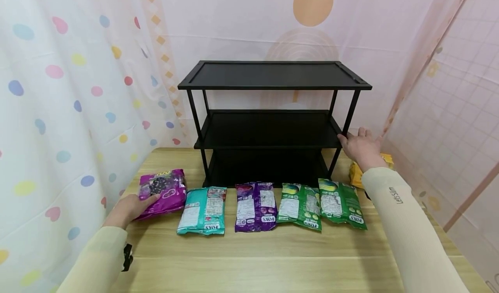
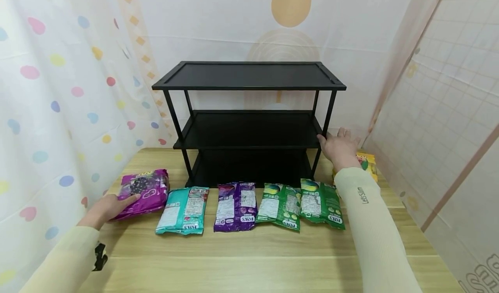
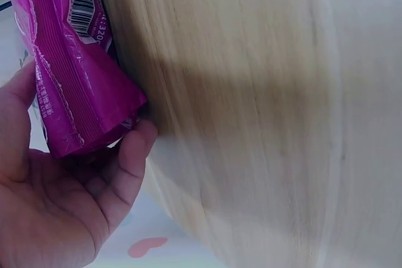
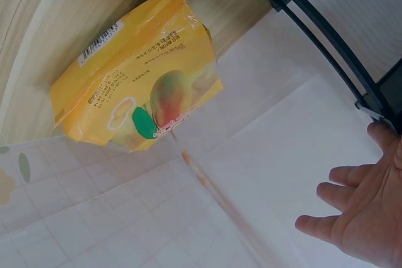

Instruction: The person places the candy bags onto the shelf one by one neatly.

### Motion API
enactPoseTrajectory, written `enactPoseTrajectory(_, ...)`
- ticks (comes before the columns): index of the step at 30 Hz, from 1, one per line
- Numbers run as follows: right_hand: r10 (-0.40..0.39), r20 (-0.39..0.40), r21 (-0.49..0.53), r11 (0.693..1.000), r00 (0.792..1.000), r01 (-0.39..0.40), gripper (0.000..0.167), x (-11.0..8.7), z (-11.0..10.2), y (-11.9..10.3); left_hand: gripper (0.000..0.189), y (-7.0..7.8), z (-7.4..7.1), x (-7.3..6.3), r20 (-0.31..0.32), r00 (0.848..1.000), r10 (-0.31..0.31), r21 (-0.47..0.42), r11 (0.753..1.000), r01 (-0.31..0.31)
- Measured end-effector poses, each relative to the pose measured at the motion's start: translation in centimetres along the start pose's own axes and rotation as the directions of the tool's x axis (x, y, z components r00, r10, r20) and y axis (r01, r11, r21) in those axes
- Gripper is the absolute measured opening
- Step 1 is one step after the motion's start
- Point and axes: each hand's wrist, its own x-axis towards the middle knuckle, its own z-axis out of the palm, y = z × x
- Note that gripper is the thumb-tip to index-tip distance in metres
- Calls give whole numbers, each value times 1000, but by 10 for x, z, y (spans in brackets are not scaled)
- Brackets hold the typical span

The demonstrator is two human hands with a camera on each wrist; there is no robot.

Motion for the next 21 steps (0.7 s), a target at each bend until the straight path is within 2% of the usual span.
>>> enactPoseTrajectory(8,0,4,1,1000,1000,0,74,1,2,-3,115,-3,-1,-2,23,998,-50,-121,991,53)
enactPoseTrajectory(15,3,-3,-1,1000,1000,-3,71,2,3,-4,113,-4,-1,0,19,998,-52,-146,988,54)
enactPoseTrajectory(21,18,1,31,999,1000,-18,76,3,3,-2,113,-5,-2,2,29,997,-71,-256,964,76)
